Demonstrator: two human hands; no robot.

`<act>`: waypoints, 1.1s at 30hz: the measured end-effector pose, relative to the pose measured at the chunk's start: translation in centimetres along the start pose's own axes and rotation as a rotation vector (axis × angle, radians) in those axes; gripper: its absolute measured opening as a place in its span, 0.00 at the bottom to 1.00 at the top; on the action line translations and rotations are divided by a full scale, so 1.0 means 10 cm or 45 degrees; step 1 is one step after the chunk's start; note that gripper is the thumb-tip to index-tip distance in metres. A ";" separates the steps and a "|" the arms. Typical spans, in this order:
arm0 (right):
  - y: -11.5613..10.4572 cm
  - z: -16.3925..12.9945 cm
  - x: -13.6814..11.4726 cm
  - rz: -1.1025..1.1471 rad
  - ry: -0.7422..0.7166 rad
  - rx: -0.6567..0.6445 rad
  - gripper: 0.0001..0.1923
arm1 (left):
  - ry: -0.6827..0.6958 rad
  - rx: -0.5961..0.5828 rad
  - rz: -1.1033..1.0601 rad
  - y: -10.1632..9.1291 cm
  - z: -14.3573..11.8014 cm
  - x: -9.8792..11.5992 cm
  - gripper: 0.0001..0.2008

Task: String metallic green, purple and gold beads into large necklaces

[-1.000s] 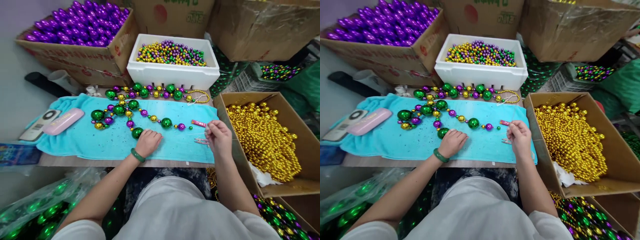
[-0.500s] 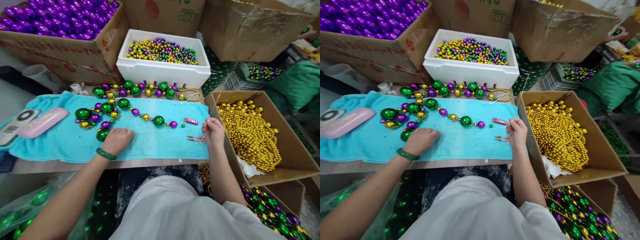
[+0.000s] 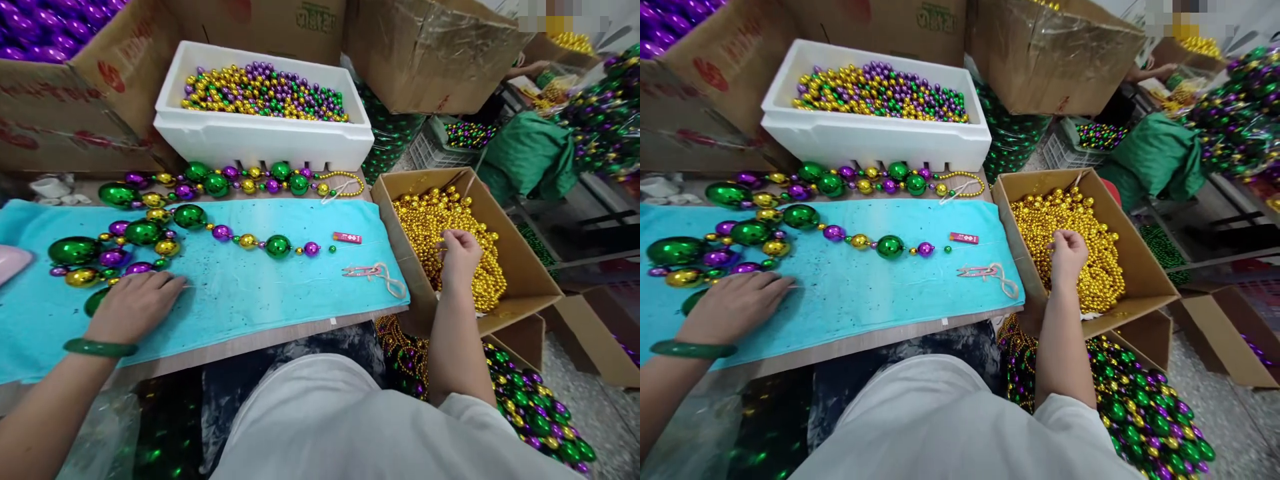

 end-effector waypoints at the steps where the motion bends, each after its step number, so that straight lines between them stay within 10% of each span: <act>1: -0.09 0.06 -0.05 -0.059 -0.065 0.000 0.03 | -0.011 -0.001 -0.024 0.01 -0.01 -0.03 0.21; 5: 0.01 -0.02 -0.21 -0.186 -0.202 -0.213 0.05 | -0.086 -0.031 -0.110 -0.03 -0.01 -0.03 0.18; 13: 1.61 -1.50 -0.33 -0.764 -0.614 -1.366 0.10 | 0.041 0.051 -0.137 -0.35 0.08 0.74 0.15; 18: 2.14 -2.01 -0.21 -1.061 -0.685 -1.502 0.15 | -0.022 0.090 -0.296 -0.44 0.11 1.01 0.13; 22: 2.06 -1.99 -0.17 -1.087 -0.614 -1.355 0.16 | -0.074 0.131 -0.468 -0.42 0.11 1.09 0.12; 33: 0.84 -0.76 -0.04 -1.523 -0.386 -1.264 0.10 | 0.079 0.140 -0.611 -0.65 0.49 1.25 0.13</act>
Point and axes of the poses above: each hand's wrist, its own z-axis towards the middle knuckle, its own y-axis out of the palm, x = y × z, the point moved 9 cm from there along z, towards the middle knuckle, and after that the axes turned 6 degrees about -y, right-handed, at the moved point
